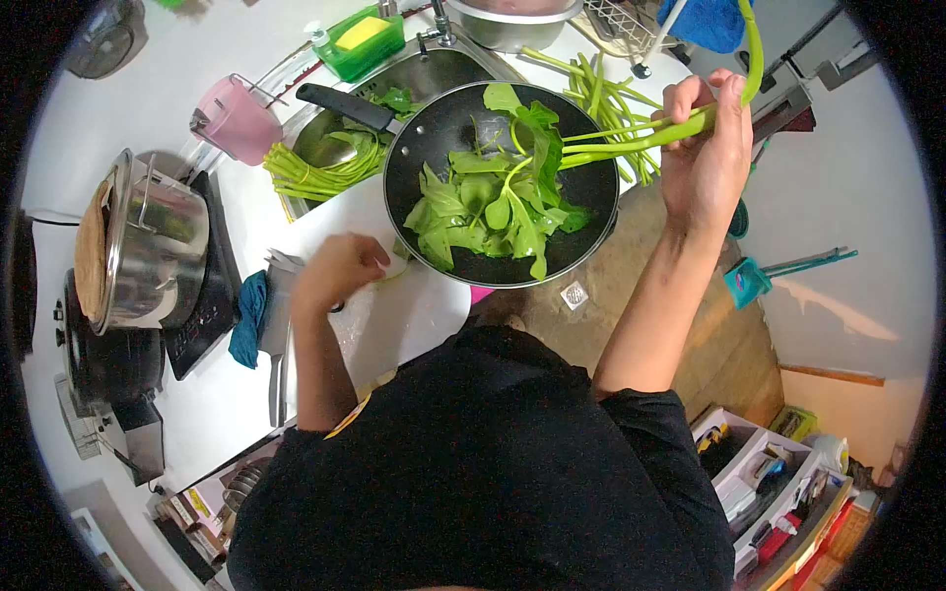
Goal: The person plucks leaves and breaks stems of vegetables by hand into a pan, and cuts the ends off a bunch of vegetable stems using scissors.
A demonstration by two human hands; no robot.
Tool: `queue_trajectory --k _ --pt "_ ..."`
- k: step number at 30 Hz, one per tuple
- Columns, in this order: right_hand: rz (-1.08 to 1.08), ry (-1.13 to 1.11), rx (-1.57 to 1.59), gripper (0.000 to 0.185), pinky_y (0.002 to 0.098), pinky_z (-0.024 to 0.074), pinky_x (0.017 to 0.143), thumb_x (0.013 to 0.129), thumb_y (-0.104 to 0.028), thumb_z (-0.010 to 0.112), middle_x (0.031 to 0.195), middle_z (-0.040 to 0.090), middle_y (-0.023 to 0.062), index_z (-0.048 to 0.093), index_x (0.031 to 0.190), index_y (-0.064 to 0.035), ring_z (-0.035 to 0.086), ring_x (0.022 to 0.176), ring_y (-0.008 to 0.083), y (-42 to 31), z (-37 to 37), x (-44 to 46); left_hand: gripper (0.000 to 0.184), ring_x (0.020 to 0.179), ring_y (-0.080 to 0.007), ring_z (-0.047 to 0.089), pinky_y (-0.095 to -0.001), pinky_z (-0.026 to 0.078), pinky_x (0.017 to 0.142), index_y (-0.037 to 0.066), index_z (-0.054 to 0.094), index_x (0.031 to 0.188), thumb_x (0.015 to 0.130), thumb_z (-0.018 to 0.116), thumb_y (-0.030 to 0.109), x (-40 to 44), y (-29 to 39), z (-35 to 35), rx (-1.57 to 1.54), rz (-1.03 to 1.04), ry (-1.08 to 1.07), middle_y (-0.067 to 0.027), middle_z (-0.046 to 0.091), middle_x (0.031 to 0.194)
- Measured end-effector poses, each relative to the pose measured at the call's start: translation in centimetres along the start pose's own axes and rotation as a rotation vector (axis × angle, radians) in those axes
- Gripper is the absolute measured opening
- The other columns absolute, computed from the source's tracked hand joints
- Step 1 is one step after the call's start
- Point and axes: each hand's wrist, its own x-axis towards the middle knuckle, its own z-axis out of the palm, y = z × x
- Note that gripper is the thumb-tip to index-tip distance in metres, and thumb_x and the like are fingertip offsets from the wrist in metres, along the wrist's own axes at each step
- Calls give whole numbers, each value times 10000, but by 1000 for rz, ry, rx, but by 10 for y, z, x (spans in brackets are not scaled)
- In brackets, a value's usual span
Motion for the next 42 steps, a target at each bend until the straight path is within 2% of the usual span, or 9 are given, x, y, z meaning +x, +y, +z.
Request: queue_trajectory --k 5,8,14,22,26,29,31,36,42 --pt "-42 -42 -46 230 232 329 526 964 -317 395 628 445 40 470 969 -100 387 582 101 -8 7 1 150 729 -270 644 -346 501 683 73 695 770 650 608 101 -6 -3 26 8 -168 6 -121 663 780" --pt "-44 -82 -41 234 233 330 531 963 -317 393 629 447 41 467 979 -95 389 583 102 -7 9 3 124 716 -230 641 -316 493 676 52 678 767 676 607 98 -7 -15 24 -25 -145 -57 -107 654 745" --pt "51 -101 -87 254 228 309 514 959 -328 395 627 449 28 469 970 -86 392 562 93 8 9 -2 112 732 -93 556 -230 436 661 51 561 938 840 528 94 -34 -14 -50 -852 29 147 -5 592 806" --pt "107 -162 -120 316 220 322 504 977 -367 309 633 465 38 458 1011 -90 403 550 94 13 4 -15 161 675 -94 508 -214 415 601 50 548 967 882 548 187 -28 23 -67 -1166 218 165 -13 564 818" --pt "69 -128 30 339 227 343 513 981 -382 279 661 486 44 453 1008 -93 418 568 99 0 -5 -16 169 773 -75 555 -213 445 666 62 524 1042 902 485 148 -11 46 -60 -992 256 173 -7 591 887" --pt "20 -158 152 349 227 347 514 983 -386 260 679 478 53 447 996 -91 394 564 99 -11 -14 -16 174 772 -77 530 -228 448 681 49 572 1019 863 579 123 19 76 -40 -974 167 255 3 578 889" --pt "-6 -141 140 347 224 345 510 983 -385 256 674 469 53 440 994 -90 388 562 99 -20 -19 -16 228 824 -128 538 -249 448 683 59 569 1051 829 605 96 37 87 -22 -566 442 491 -48 568 972" --pt "-33 -161 88 346 222 346 507 980 -389 254 653 454 55 426 989 -89 393 562 102 -31 -15 -25 150 752 -157 554 -253 433 621 66 638 939 790 620 71 20 149 -23 -600 528 614 -76 579 894" --pt "40 -282 97 372 214 348 508 974 -411 256 662 491 65 417 990 -76 434 559 108 -16 1 -32 154 559 -53 441 -203 354 505 31 685 915 763 670 53 20 189 -5 -551 809 274 -31 590 722"
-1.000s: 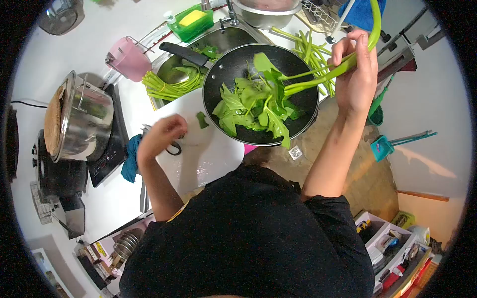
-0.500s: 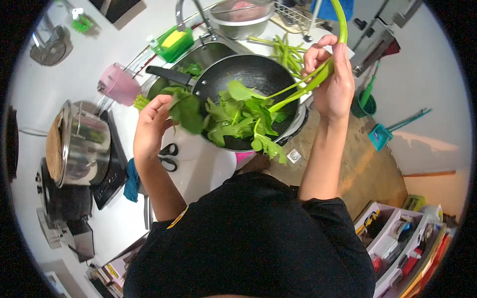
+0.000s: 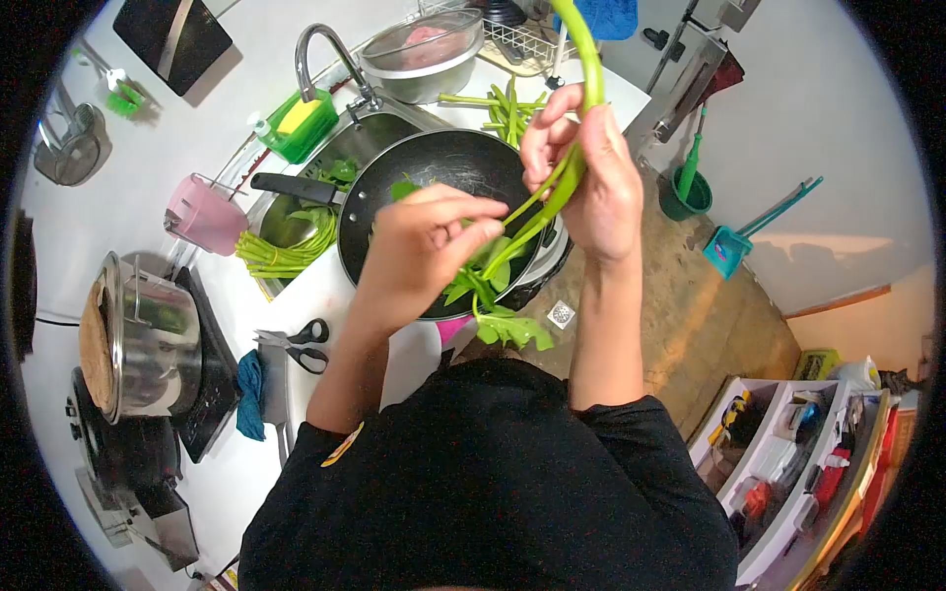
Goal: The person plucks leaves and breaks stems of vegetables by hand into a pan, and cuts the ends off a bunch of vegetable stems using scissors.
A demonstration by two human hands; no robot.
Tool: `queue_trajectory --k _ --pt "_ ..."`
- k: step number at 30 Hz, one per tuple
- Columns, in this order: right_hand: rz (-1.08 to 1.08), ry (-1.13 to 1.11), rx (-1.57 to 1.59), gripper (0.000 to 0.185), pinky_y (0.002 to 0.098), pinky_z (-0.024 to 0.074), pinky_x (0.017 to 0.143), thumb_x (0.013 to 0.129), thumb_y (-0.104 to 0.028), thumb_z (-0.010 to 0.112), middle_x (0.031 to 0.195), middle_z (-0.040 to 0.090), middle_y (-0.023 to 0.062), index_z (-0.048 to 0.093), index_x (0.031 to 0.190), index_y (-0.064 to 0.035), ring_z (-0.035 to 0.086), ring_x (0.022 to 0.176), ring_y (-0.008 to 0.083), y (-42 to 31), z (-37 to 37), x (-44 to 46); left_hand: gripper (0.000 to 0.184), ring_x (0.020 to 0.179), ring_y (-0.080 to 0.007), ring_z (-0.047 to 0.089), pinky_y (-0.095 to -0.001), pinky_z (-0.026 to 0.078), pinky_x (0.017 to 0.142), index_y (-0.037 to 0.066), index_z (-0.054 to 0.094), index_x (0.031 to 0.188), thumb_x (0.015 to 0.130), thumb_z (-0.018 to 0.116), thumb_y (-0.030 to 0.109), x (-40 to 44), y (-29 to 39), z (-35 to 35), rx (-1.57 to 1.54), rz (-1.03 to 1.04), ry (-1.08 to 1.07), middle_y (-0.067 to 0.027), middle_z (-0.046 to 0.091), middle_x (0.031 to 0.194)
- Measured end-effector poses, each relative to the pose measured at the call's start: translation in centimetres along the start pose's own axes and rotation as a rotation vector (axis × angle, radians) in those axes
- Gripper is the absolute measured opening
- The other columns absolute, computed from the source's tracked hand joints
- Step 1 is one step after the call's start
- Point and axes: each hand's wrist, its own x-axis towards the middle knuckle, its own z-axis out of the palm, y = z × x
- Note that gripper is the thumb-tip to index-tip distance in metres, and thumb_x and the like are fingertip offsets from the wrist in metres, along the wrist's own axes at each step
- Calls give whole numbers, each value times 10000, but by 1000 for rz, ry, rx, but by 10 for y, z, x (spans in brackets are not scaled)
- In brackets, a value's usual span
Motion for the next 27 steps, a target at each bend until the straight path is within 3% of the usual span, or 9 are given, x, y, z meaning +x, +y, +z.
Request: queue_trajectory --k 3,7,8,11,12,15,21,27 --pt "25 65 6 359 233 335 498 971 -410 271 632 442 45 423 971 -85 388 546 108 3 4 1 149 575 -48 475 -204 385 526 10 680 911 765 672 42 -2 -6 5 34 -109 -136 -25 604 714" --pt "74 148 -130 331 211 347 533 969 -377 323 655 505 46 462 954 -76 443 587 96 7 -3 2 184 664 -40 556 -192 452 597 -45 643 906 776 685 79 -3 -24 2 -370 -411 -155 -21 620 729" --pt "86 173 -184 322 213 348 536 966 -369 336 654 508 44 469 946 -76 446 593 96 7 -5 3 196 615 -29 529 -169 429 567 -29 634 920 795 670 117 -1 -24 -3 -367 -488 -153 -1 606 731" --pt "142 180 -237 293 220 348 542 964 -338 344 643 496 38 466 936 -73 441 586 100 9 -5 5 199 565 -29 479 -168 384 511 -6 648 900 797 676 161 3 -37 -18 -746 -674 -173 21 586 708" --pt "165 172 -237 284 223 347 542 965 -327 341 638 489 36 461 935 -71 437 580 101 10 -5 5 207 567 -10 446 -148 349 499 15 655 928 814 658 188 3 -39 -21 -753 -681 -177 32 572 719" --pt "176 158 -230 275 227 349 563 965 -312 340 637 482 37 456 935 -65 435 588 108 14 -7 7 228 589 -25 474 -154 376 525 -10 653 953 819 645 175 2 -40 -26 -744 -692 -200 15 598 747" --pt "82 149 -202 277 240 345 605 963 -310 351 641 467 39 458 941 -56 425 609 112 18 -4 10 246 684 -74 552 -193 440 629 -81 639 951 821 610 126 -7 -42 -23 -429 -435 -236 -80 661 818" --pt "42 135 -107 269 229 342 624 956 -310 397 692 483 33 469 949 -51 427 636 103 25 7 11 213 650 -58 538 -191 427 592 -25 672 922 814 641 157 -16 -37 -14 -352 -425 -254 -32 649 777"
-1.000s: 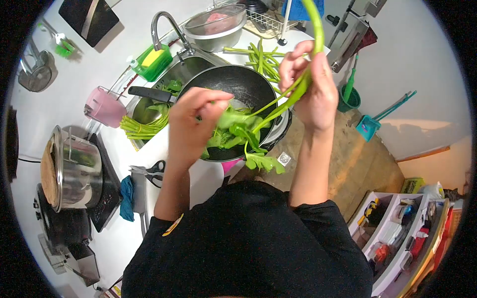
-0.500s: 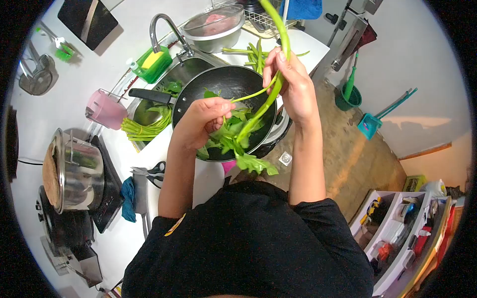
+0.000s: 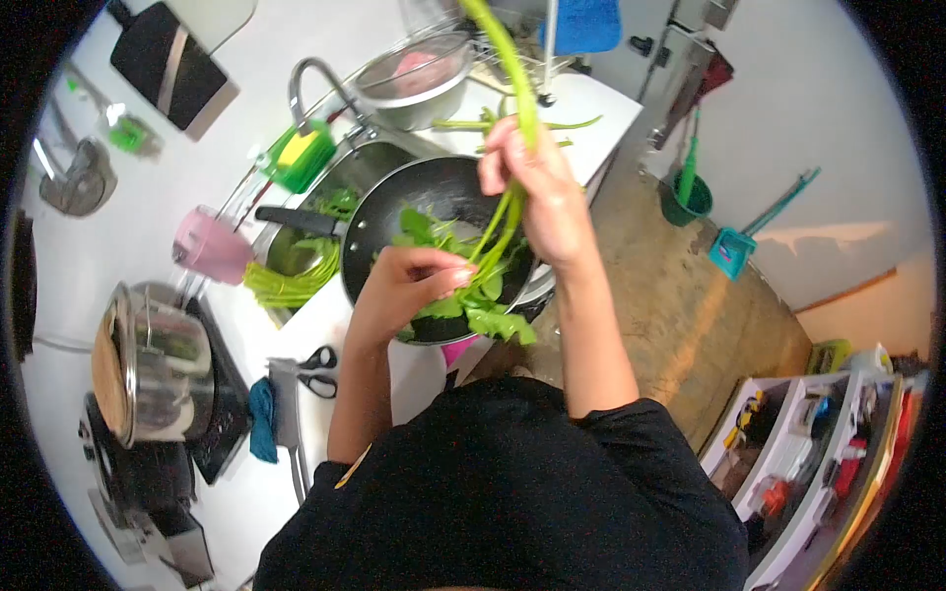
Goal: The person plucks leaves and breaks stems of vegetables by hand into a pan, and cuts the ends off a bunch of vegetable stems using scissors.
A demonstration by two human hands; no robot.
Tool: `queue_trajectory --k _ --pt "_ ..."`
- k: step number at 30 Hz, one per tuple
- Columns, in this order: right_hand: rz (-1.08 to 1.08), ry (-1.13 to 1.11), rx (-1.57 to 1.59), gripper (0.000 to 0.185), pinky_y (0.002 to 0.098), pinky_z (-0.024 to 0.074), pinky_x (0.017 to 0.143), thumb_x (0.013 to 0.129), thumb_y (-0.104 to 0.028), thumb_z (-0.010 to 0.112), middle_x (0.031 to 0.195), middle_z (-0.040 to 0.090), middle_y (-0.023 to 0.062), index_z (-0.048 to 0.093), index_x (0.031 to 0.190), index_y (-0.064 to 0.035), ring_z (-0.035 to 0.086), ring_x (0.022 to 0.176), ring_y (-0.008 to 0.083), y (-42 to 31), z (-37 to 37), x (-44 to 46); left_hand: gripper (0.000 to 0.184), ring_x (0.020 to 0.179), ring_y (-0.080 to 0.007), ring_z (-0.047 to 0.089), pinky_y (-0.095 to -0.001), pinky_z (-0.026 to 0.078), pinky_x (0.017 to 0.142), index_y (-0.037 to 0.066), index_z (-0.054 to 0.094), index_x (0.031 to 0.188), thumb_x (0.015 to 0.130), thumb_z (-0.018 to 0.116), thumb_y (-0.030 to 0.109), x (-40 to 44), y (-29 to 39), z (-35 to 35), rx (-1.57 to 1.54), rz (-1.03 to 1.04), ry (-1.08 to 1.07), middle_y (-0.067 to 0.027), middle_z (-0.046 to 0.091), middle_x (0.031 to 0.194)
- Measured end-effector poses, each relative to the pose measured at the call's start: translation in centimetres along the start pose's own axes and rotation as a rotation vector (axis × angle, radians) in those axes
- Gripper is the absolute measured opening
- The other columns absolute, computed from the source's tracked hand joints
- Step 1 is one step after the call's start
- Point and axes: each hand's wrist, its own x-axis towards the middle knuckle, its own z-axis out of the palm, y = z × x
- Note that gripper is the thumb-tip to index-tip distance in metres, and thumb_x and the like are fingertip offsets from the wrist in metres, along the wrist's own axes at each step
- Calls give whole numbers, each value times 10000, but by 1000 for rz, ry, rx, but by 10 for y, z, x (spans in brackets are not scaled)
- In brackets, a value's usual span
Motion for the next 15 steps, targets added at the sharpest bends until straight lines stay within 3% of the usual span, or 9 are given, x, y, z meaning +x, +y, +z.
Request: queue_trajectory --k 3,5,7,8,10,13,15 --pt "24 18 -133 273 250 416 703 926 -325 475 812 507 18 491 973 -57 492 745 104 2 -4 -2 203 637 -51 511 -194 403 579 -5 674 891 823 629 181 2 -2 0 17 17 258 13 612 730" --pt "91 -6 -208 225 253 414 745 911 -293 510 869 491 8 482 955 -74 486 791 98 -6 6 -9 189 617 -43 487 -187 382 568 6 662 895 829 633 181 12 -25 -13 -220 112 407 27 581 709" --pt "154 -87 -255 254 262 418 711 917 -316 495 818 483 5 469 942 -65 473 772 99 5 14 -14 191 645 -34 505 -158 397 607 -1 598 987 861 583 142 18 -25 -19 -612 77 477 19 591 782" --pt "231 -88 -327 282 289 425 663 925 -317 477 764 496 49 456 949 -37 495 721 135 8 24 -18 184 653 -34 512 -161 408 614 6 591 995 868 571 138 24 -30 -17 -721 72 499 15 594 789" --pt "155 -194 -387 205 254 413 631 938 -258 476 780 461 18 462 950 -54 466 679 95 14 36 -26 170 668 -35 526 -168 429 628 21 578 1010 883 549 130 29 -37 -20 -922 51 566 8 602 803" --pt "99 -138 -467 324 346 413 610 936 -321 447 744 493 144 423 952 2 514 653 216 20 41 -28 159 718 -51 554 -179 453 664 34 565 1017 900 528 136 27 -32 -17 -1031 34 577 12 601 814" --pt "173 -86 -346 284 297 397 578 938 -326 442 725 471 64 438 935 -41 486 645 155 25 30 -29 167 749 -52 566 -179 457 679 41 564 1019 894 546 151 28 -29 -19 -1135 36 650 13 605 828"
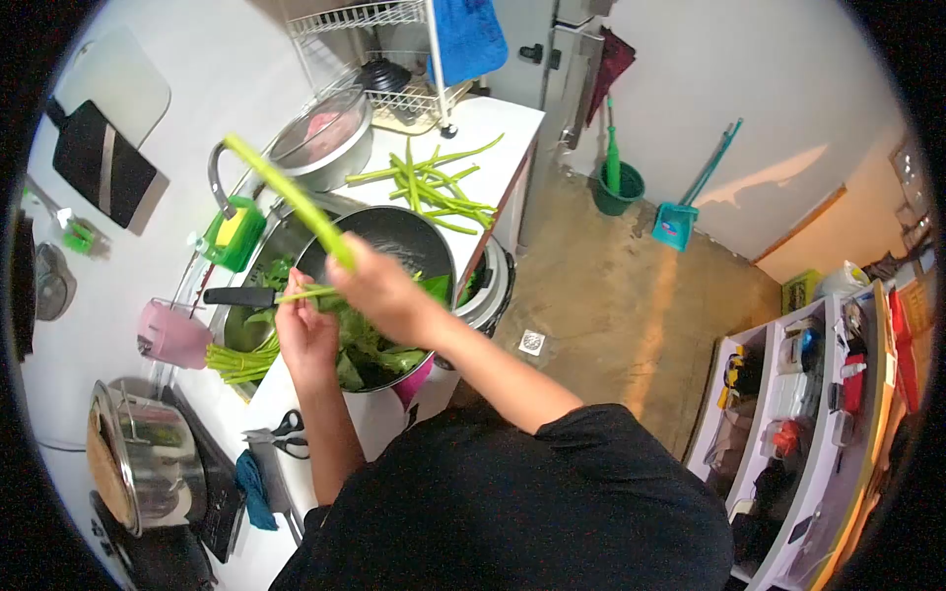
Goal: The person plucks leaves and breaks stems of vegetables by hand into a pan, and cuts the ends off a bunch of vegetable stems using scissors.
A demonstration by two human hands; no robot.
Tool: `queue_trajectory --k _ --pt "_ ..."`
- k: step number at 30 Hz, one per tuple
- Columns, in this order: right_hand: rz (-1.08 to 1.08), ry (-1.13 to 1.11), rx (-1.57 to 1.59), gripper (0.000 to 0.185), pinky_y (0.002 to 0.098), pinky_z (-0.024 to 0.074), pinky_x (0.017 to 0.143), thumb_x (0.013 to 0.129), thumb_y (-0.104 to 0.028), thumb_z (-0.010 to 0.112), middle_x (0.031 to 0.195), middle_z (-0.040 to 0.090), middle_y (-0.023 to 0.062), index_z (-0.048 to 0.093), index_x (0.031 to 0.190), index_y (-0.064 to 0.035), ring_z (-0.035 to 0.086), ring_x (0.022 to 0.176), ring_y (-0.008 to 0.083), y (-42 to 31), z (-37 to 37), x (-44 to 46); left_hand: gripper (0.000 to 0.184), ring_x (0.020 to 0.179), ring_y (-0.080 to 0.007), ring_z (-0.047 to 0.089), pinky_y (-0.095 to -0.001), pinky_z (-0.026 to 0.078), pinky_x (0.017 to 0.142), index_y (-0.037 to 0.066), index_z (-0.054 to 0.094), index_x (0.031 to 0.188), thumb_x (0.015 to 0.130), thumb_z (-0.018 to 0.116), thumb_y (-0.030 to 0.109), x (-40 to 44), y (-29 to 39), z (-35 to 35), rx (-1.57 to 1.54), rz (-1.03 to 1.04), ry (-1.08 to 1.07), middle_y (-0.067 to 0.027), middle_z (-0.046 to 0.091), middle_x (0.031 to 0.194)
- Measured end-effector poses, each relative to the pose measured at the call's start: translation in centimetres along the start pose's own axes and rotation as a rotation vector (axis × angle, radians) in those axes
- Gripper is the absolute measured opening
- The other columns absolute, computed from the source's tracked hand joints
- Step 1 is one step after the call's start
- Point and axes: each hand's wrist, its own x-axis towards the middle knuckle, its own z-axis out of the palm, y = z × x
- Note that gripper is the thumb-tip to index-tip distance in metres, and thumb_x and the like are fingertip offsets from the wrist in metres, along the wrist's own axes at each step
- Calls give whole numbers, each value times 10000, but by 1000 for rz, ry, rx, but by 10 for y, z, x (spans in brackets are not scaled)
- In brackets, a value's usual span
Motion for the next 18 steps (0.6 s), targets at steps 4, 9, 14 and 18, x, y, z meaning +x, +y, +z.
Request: queue_trajectory --k 4,9,14,18 --pt "56 152 438 256 213 305 505 915 -329 501 698 347 -17 414 920 -88 320 589 76 -27 -31 -5 134 682 -77 557 -187 474 646 43 551 1003 890 551 114 25 32 -39 -58 144 -80 -19 614 842" --pt "97 74 350 230 203 255 480 934 -324 459 713 355 -15 420 935 -97 287 557 62 -23 -40 3 96 734 -111 565 -220 426 661 59 639 889 835 606 132 -30 15 31 992 593 -207 -10 639 887" --pt "125 35 285 227 201 297 514 948 -325 437 753 369 -20 424 969 -99 322 592 56 -17 -22 5 72 713 -194 584 -291 442 623 91 650 856 786 633 102 -42 -3 57 1514 1199 -310 -71 643 834" --pt "73 90 198 213 216 347 563 957 -279 431 804 392 -8 440 981 -68 374 672 64 -12 -20 6 129 631 -161 580 -265 447 586 44 647 926 805 633 87 -45 -15 48 1495 730 -348 -97 635 787"
